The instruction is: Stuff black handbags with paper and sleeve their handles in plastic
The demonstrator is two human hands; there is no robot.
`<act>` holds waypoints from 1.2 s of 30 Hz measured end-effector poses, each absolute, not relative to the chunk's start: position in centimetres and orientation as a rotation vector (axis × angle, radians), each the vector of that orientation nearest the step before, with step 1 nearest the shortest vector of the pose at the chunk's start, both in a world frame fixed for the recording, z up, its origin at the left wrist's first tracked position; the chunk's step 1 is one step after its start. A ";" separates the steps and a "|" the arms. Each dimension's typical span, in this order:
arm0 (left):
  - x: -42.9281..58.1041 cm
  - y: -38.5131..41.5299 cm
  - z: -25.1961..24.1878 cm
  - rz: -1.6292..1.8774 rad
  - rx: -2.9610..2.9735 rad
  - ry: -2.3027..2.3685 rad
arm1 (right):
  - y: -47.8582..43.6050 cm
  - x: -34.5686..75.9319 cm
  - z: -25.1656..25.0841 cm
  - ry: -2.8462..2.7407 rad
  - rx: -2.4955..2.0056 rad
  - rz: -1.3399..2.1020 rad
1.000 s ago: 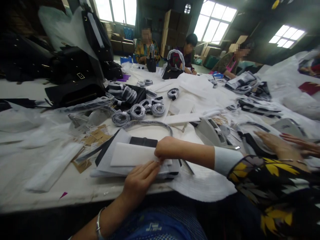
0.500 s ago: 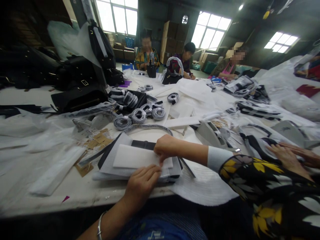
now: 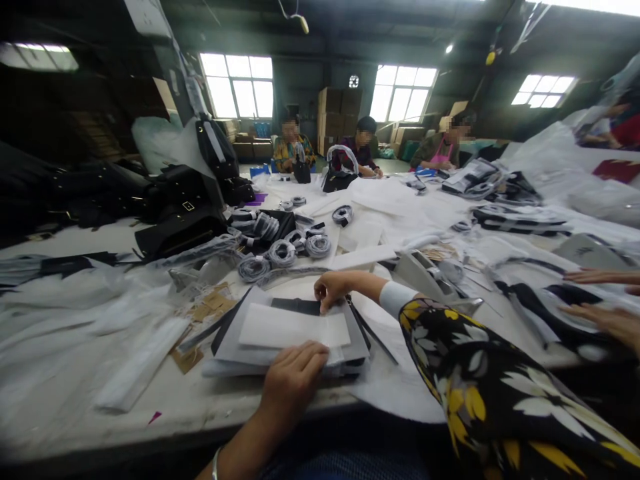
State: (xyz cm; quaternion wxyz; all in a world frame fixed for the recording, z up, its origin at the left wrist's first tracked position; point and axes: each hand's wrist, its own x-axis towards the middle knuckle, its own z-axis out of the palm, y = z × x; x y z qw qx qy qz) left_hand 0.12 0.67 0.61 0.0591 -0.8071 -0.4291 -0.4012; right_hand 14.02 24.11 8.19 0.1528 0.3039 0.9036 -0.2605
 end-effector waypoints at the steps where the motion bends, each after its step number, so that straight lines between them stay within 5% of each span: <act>1: 0.1 0.7 0.6 -1.219 -2.439 -1.299 | 24.0 14.1 8.5 2.623 0.908 -0.748; 22: 0.2 0.5 0.6 -1.243 -2.402 -1.293 | 21.7 15.7 5.8 2.525 1.324 -1.173; 31: -0.2 0.0 2.0 -1.111 -2.475 -1.359 | 12.5 19.1 7.3 3.097 1.498 -0.808; 36: -1.4 -0.5 3.8 -0.992 -2.637 -1.357 | 4.3 20.9 4.4 3.348 1.067 -0.133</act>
